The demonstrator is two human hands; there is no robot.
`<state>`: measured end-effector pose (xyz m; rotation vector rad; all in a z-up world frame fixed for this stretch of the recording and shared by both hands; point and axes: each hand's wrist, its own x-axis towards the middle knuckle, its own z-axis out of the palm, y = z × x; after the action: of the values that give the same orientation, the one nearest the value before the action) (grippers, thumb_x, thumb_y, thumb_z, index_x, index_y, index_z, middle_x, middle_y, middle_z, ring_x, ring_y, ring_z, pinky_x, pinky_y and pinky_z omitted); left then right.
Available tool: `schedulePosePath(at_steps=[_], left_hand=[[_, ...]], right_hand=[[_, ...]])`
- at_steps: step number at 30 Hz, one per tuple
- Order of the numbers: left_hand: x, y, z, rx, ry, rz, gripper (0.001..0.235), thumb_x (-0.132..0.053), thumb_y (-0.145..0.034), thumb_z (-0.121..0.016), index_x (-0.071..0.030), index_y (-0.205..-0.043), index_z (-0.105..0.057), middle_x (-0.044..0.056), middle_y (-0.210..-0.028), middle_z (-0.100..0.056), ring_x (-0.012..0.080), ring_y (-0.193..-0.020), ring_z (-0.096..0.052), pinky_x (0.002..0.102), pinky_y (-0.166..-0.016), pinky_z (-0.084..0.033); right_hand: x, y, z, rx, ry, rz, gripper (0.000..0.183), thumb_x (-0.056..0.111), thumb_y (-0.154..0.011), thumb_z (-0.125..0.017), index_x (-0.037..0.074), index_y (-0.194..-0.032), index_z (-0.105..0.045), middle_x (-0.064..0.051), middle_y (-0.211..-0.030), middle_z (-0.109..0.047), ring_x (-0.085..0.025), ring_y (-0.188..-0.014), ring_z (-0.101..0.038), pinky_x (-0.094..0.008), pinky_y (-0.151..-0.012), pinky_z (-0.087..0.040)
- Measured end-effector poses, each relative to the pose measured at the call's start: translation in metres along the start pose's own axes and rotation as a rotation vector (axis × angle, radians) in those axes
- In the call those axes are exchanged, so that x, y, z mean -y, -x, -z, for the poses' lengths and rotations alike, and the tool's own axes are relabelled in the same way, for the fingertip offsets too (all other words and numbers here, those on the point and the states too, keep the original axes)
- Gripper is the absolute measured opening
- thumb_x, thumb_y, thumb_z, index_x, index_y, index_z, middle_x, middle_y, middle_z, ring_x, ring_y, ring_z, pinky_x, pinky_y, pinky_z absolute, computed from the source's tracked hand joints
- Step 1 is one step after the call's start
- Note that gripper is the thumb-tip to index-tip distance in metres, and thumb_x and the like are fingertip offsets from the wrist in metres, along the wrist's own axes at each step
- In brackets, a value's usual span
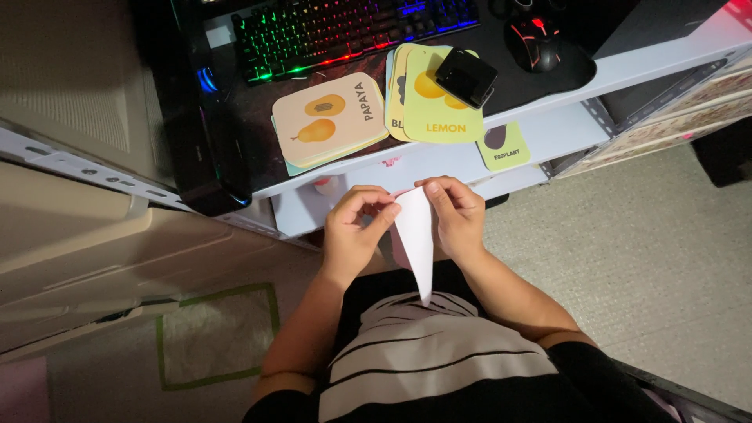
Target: Using a handheld hole puncher to create holes in the top of printed fruit-themed cards, using a folded paper strip as a guide.
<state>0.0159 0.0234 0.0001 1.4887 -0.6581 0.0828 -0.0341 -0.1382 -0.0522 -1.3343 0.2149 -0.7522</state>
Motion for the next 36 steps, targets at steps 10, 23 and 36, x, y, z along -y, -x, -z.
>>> schedulePosePath(at_steps=[10, 23, 36], left_hand=[[-0.005, 0.0, 0.0, 0.011, -0.019, -0.012, 0.016, -0.005, -0.084, -0.085, -0.003, -0.096, -0.074, 0.007, -0.092, -0.072, 0.015, -0.078, -0.068, 0.027, -0.069, -0.057], [-0.007, 0.001, -0.002, -0.084, -0.11, -0.009, 0.011, -0.003, -0.084, -0.085, -0.004, -0.093, -0.078, 0.006, -0.079, -0.073, 0.012, -0.068, -0.067, 0.026, -0.065, -0.058], [-0.004, 0.001, -0.002, -0.095, -0.239, -0.154, 0.018, -0.006, -0.085, -0.085, -0.007, -0.103, -0.08, 0.006, -0.08, -0.074, 0.0166, -0.066, -0.069, 0.028, -0.061, -0.057]], right_hand=[[0.008, 0.002, 0.001, 0.055, 0.022, 0.069, 0.015, 0.004, -0.103, -0.064, 0.0, -0.096, -0.076, -0.014, -0.086, -0.077, -0.012, -0.077, -0.065, -0.026, -0.071, -0.052], [0.024, 0.005, -0.005, 0.097, 0.0, 0.074, 0.011, 0.003, -0.1, -0.067, -0.003, -0.1, -0.076, -0.005, -0.077, -0.069, -0.007, -0.075, -0.056, -0.023, -0.073, -0.051], [0.029, 0.006, -0.004, 0.168, 0.043, 0.04, 0.017, 0.002, -0.09, -0.08, -0.004, -0.105, -0.076, -0.006, -0.076, -0.066, -0.007, -0.074, -0.057, -0.023, -0.072, -0.054]])
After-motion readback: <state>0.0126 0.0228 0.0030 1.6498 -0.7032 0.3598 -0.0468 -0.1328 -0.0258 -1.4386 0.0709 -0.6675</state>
